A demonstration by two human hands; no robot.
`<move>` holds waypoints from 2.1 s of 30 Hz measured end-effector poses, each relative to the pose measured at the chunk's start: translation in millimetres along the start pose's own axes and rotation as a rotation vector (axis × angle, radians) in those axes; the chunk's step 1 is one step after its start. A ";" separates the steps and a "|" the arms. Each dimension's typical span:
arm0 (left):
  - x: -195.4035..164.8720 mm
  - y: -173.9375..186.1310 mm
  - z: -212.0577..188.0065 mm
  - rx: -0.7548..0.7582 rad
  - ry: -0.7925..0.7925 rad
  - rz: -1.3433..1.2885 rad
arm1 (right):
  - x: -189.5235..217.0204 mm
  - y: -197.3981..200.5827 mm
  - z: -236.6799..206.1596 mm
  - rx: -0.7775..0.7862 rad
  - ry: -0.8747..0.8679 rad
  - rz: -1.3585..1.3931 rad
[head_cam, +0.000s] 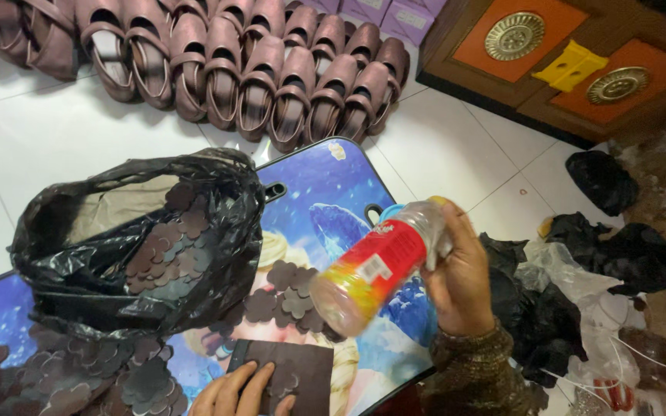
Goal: The person repeatedly rubs small flower-shaped brown leather pieces against a rectangular sanding block on a table. The person picks up each piece, rubs it on the block, and places it into a black plastic bag. The process is repeated continuously throughout the clip.
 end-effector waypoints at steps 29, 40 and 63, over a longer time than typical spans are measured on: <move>-47.8 82.4 60.0 0.041 0.342 -0.052 | -87.5 -98.2 -132.9 0.941 0.549 -1.337; -49.7 83.9 61.0 0.048 0.362 -0.069 | -96.9 -82.8 -133.4 0.879 0.626 -1.504; -51.7 86.7 62.8 0.050 0.324 -0.052 | -85.9 -54.9 -159.7 0.843 0.543 -1.510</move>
Point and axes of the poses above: each hand's wrist, its own z-axis towards the middle knuckle, its own y-axis out of the back of the hand, x = y × z, the point moved 3 cm from there along z, towards the middle knuckle, and after that the axes turned 3 degrees about -x, right-handed, at the moved point
